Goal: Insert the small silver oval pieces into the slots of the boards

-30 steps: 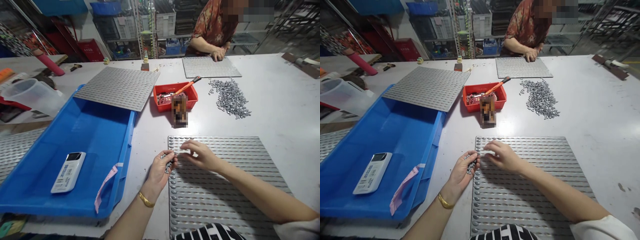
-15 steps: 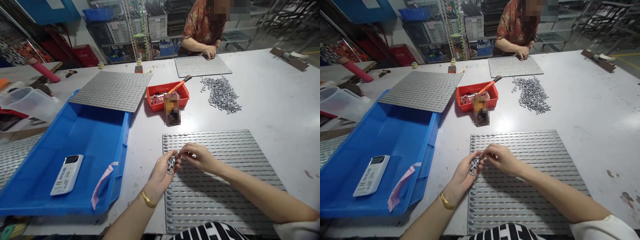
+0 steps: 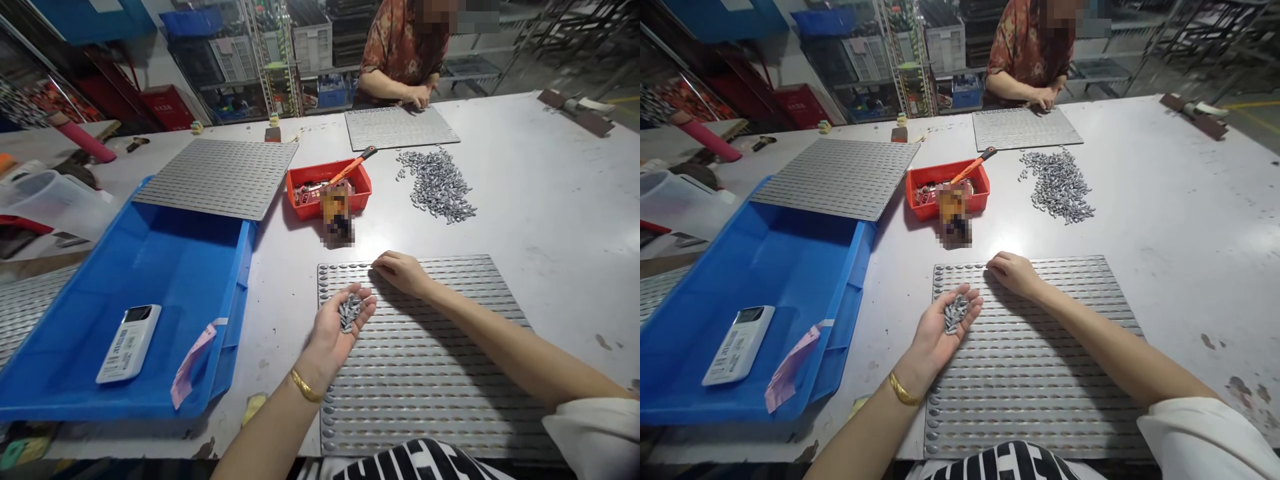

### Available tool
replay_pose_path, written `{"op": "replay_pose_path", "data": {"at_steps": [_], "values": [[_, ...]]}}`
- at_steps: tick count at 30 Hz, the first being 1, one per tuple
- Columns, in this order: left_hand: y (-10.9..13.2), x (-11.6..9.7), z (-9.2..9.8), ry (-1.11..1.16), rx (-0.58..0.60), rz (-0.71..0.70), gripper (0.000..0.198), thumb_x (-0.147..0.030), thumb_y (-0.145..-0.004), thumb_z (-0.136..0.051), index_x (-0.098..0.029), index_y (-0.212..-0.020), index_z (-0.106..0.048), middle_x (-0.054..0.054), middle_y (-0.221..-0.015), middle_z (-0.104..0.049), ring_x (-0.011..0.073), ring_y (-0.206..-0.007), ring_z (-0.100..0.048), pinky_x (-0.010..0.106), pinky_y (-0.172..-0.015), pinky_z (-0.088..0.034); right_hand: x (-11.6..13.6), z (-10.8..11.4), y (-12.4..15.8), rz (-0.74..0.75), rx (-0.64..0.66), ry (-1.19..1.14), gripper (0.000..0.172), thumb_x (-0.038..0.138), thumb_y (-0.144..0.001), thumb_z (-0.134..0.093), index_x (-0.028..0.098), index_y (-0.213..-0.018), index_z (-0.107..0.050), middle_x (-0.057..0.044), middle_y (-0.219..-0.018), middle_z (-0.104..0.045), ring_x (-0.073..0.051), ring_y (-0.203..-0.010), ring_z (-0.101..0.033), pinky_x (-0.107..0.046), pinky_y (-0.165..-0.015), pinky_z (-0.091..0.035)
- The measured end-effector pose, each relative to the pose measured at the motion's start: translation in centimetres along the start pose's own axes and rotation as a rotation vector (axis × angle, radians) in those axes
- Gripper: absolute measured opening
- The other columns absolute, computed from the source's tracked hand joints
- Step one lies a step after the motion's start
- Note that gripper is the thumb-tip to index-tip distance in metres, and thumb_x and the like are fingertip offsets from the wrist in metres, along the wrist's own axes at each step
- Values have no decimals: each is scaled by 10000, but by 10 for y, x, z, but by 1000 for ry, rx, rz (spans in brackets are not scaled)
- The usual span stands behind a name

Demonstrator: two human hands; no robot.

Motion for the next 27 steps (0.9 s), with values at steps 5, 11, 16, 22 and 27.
{"op": "replay_pose_path", "data": {"at_steps": [5,11,16,22,27], "values": [[-8,17,6,-84,4,43,197,-131,-797,-590,-103,-991,-607,165,-983,-707,232,-821,-716,333,-774,-591,-4,-7,-7,31,37,67,243,211,-917,-455,204,-947,-696,-76,-930,-664,-186,-826,-603,-285,-715,-470],[-8,17,7,-156,47,40,270,-193,-788,-674,-132,-1042,-606,159,-1051,-696,211,-861,-707,301,-791,-579,-2,-8,-8,65,108,98,259,177,-914,-440,196,-966,-693,-82,-947,-642,-185,-851,-585,-287,-739,-465],[-7,17,9,-162,43,65,248,-219,-783,-693,-131,-1004,-623,138,-1023,-688,200,-851,-696,289,-780,-571,1,-7,-10,81,143,103,235,164,-898,-460,183,-952,-688,-89,-918,-626,-188,-834,-563,-289,-728,-455],[-6,17,12,-179,29,61,244,-177,-766,-705,-121,-1001,-669,61,-854,-652,93,-685,-625,208,-672,-539,3,-6,-11,79,134,71,233,171,-907,-448,165,-926,-680,-104,-905,-616,-200,-841,-567,-307,-735,-464],[-10,17,16,-190,18,26,226,-186,-728,-744,-134,-925,-646,26,-753,-611,57,-588,-542,135,-474,-407,30,13,-2,20,73,-41,214,256,-933,-467,176,-1046,-631,-94,-974,-632,-171,-793,-586,-291,-674,-486]]}}
Point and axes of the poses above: each hand's wrist, its own y-axis away from the middle knuckle, its own z-axis out of the back of the hand, x = y × z, the point moved 6 cm from there along -y, towards the middle knuckle
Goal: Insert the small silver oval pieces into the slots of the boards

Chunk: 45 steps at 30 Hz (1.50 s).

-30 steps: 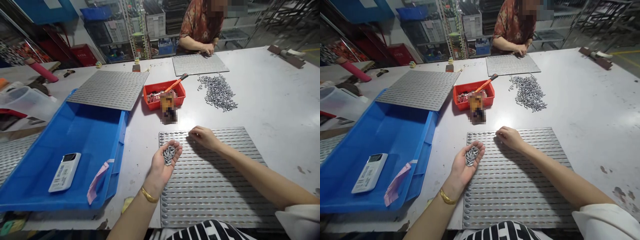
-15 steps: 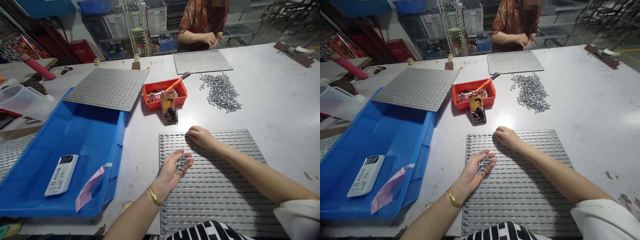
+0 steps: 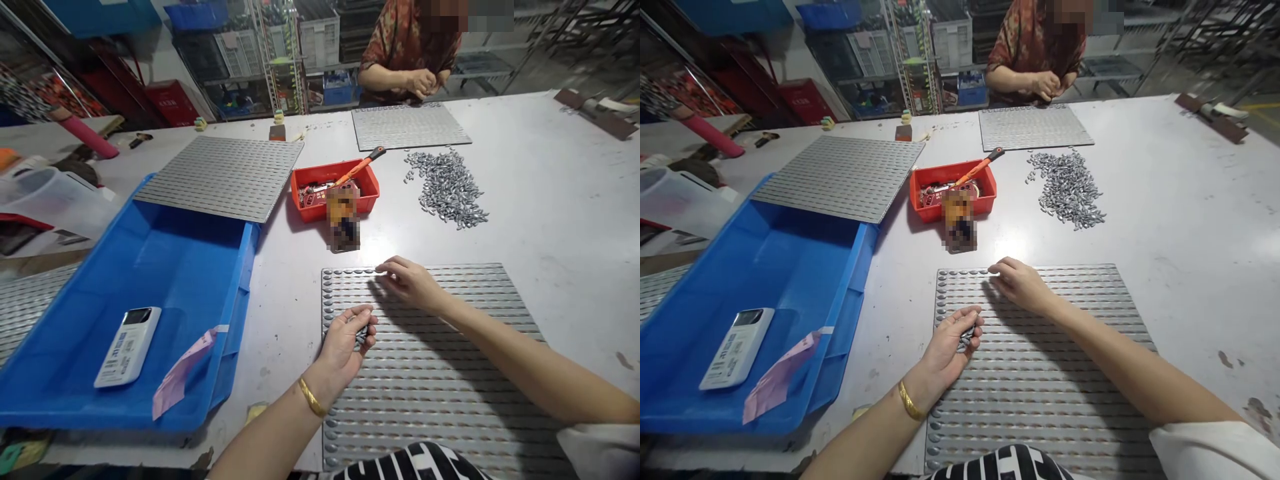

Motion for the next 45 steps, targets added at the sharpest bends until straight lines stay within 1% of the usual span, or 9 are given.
{"op": "replay_pose_path", "data": {"at_steps": [3,6,12,15,21,30,36,41,45], "values": [[-3,0,1,-4,-4,-32,219,-221,-705,-765,-149,-823,-594,14,-726,-599,55,-561,-512,134,-427,-341,25,3,14,-122,47,-330,165,302,-917,-522,191,-921,-644,-47,-853,-659,-149,-743,-596,-257,-614,-479],[-3,0,1,-11,-9,-54,273,-240,-677,-786,-158,-814,-565,0,-710,-588,44,-524,-476,132,-396,-281,45,-10,28,-227,163,-587,183,347,-895,-568,187,-907,-655,-32,-834,-679,-144,-747,-610,-250,-627,-482],[-2,1,1,-16,-33,-85,340,-292,-642,-814,-166,-788,-535,-19,-682,-574,36,-497,-449,132,-387,-248,45,-36,41,-445,209,-871,280,431,-859,-610,159,-910,-646,-30,-775,-693,-150,-680,-628,-255,-583,-492],[-2,1,1,-17,-38,-88,335,-301,-641,-818,-159,-801,-559,-16,-688,-577,46,-520,-474,139,-401,-276,47,-33,39,-421,187,-789,233,391,-863,-604,169,-889,-667,-29,-759,-687,-151,-677,-623,-255,-581,-486],[0,5,6,-7,-94,-72,255,-299,-698,-784,-163,-828,-612,-9,-720,-608,70,-603,-543,166,-524,-423,62,-17,33,-212,83,-381,134,277,-890,-561,199,-857,-665,-33,-792,-632,-146,-716,-576,-258,-618,-459],[3,11,5,37,-170,-12,133,-242,-755,-713,-147,-846,-706,59,-963,-676,113,-709,-603,236,-612,-535,53,-21,34,-164,123,-73,69,211,-847,-560,199,-820,-622,-27,-779,-622,-155,-726,-576,-257,-626,-421],[4,14,4,58,-169,23,132,-186,-729,-710,-142,-852,-725,65,-1028,-678,133,-784,-619,277,-698,-576,51,-22,42,-146,165,-19,126,245,-899,-529,213,-871,-647,-37,-811,-622,-164,-747,-585,-265,-633,-409],[6,17,4,89,-191,42,132,-168,-747,-672,-146,-868,-720,72,-1097,-668,163,-903,-628,348,-807,-586,47,-20,43,-202,236,-52,59,234,-839,-613,218,-893,-628,-27,-821,-629,-167,-745,-583,-256,-615,-401],[7,18,3,103,-200,62,145,-149,-756,-646,-134,-881,-718,81,-1175,-648,194,-961,-638,372,-847,-584,42,-19,43,-199,221,-158,76,165,-818,-599,207,-879,-617,-19,-803,-628,-160,-744,-581,-249,-620,-419]]}}
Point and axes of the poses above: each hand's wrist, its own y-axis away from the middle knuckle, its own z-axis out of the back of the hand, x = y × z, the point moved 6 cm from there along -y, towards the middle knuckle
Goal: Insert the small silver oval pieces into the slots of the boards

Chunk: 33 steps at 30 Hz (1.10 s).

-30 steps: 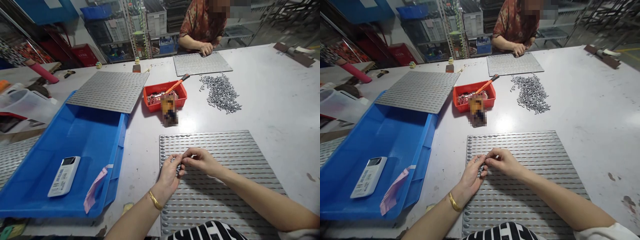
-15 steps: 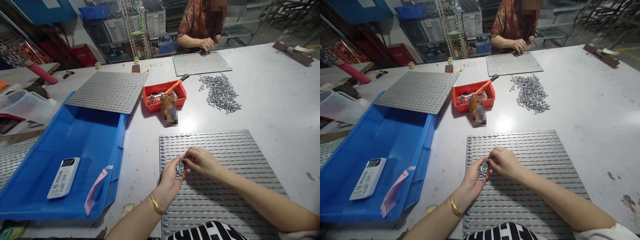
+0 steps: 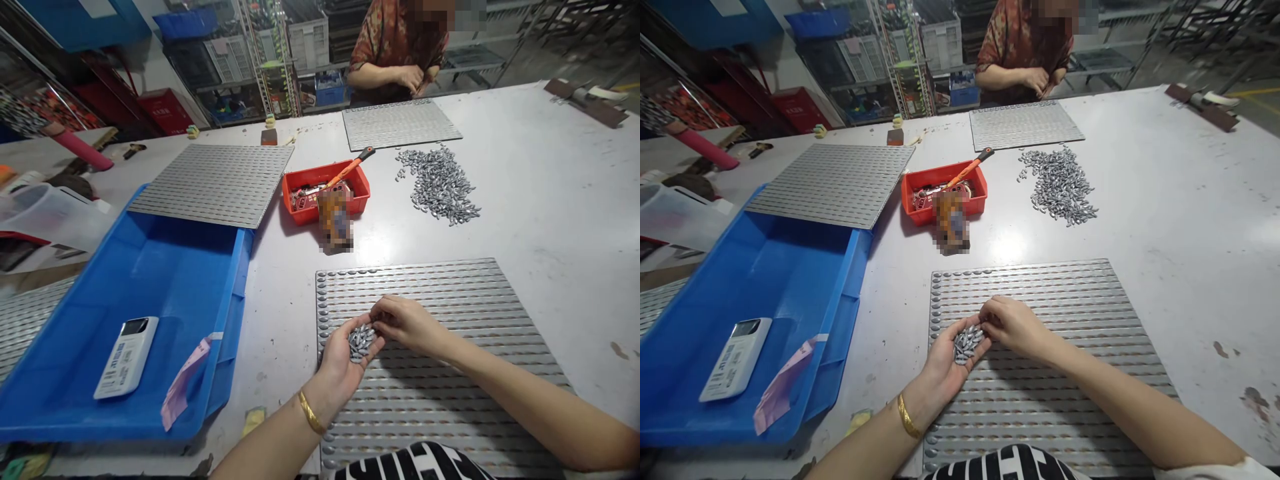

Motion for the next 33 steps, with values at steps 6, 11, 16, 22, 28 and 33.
{"op": "replay_pose_path", "data": {"at_steps": [6,11,16,22,28,33], "values": [[4,-6,-10,19,16,-8,162,-128,-753,-643,-105,-899,-708,96,-1146,-662,204,-938,-661,352,-853,-584,3,12,8,158,-135,-17,154,188,-906,-496,195,-930,-648,-51,-819,-631,-159,-744,-566,-281,-655,-438],[8,-14,-18,90,58,-11,160,-152,-757,-660,-95,-906,-676,112,-907,-703,189,-802,-690,269,-719,-596,-8,35,15,21,-188,-419,170,323,-891,-566,192,-950,-656,-49,-817,-653,-149,-709,-584,-281,-628,-478],[5,-12,-17,145,56,31,135,-201,-789,-631,-113,-890,-646,46,-685,-638,88,-495,-577,146,-391,-451,-33,41,11,-208,-180,-847,281,420,-780,-691,175,-909,-638,10,-645,-582,-113,-551,-520,-258,-515,-457],[5,-3,-24,222,129,29,158,-204,-799,-618,-98,-912,-645,89,-837,-677,162,-741,-672,265,-691,-579,-65,50,1,-220,-208,-733,344,476,-744,-696,165,-887,-657,3,-644,-589,-116,-564,-520,-260,-533,-451],[7,8,-17,118,75,67,236,-170,-793,-618,-77,-1008,-638,123,-908,-699,204,-810,-699,305,-778,-584,-88,55,-19,-148,-149,-391,327,439,-828,-568,155,-949,-676,-33,-731,-671,-144,-617,-585,-266,-567,-466],[7,-1,-13,-59,107,8,216,-205,-804,-639,-102,-991,-606,153,-939,-706,233,-806,-708,320,-735,-591,-88,54,-41,-69,-156,-188,179,296,-814,-567,184,-874,-693,-25,-757,-680,-143,-635,-563,-268,-605,-439]]}}
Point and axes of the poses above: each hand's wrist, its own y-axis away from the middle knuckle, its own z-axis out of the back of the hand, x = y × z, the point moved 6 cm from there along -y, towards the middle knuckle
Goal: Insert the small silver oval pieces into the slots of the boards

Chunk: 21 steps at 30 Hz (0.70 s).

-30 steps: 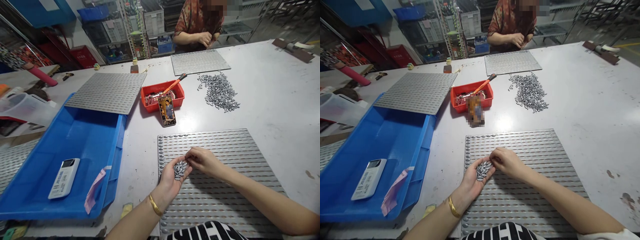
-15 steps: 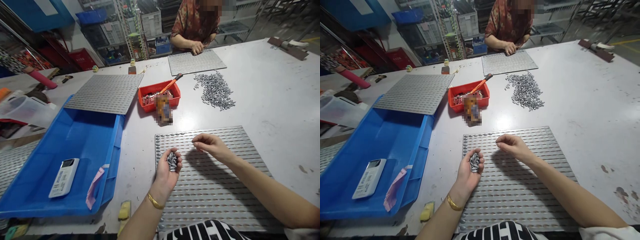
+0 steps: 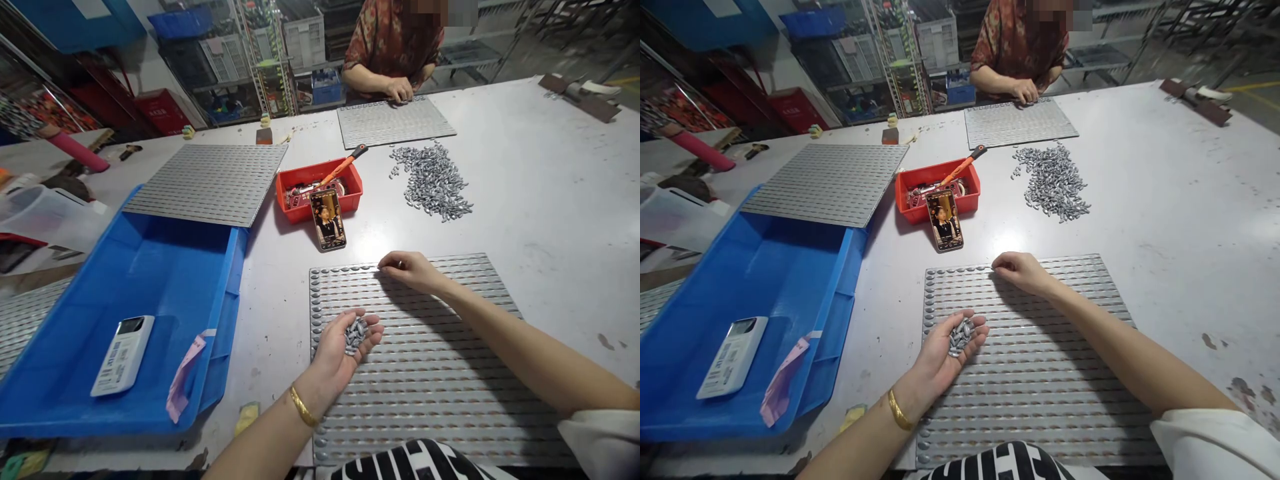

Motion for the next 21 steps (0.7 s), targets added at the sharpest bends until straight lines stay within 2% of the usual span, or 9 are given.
{"op": "replay_pose_path", "data": {"at_steps": [3,6,13,16,21], "values": [[-1,-5,-1,-47,28,-28,206,-246,-813,-655,-127,-967,-589,152,-990,-699,229,-860,-700,330,-788,-579,5,-5,-9,74,19,103,159,241,-815,-549,194,-873,-689,-37,-804,-687,-162,-698,-586,-270,-638,-443],[-2,-3,-3,-89,56,-5,186,-267,-825,-651,-127,-936,-600,120,-932,-689,194,-818,-689,320,-789,-573,6,-8,-14,132,42,192,175,232,-841,-527,198,-909,-685,-53,-873,-689,-175,-763,-603,-273,-677,-451],[-3,-1,-1,-156,66,-1,183,-264,-792,-694,-120,-903,-669,17,-730,-586,66,-594,-552,165,-555,-494,5,-15,-13,167,42,406,211,222,-883,-476,205,-910,-685,-65,-893,-649,-181,-800,-586,-268,-702,-422],[-5,0,1,-158,69,2,206,-253,-777,-706,-114,-927,-687,18,-736,-576,62,-596,-537,157,-536,-472,8,-16,-12,163,27,468,201,217,-886,-473,200,-908,-672,-64,-882,-632,-173,-777,-569,-260,-674,-400],[-6,0,3,-149,66,-18,216,-225,-755,-719,-134,-947,-680,51,-824,-624,93,-695,-585,202,-646,-516,11,-18,-11,158,7,514,179,195,-878,-476,189,-877,-655,-62,-863,-614,-172,-767,-554,-259,-654,-386]]}}
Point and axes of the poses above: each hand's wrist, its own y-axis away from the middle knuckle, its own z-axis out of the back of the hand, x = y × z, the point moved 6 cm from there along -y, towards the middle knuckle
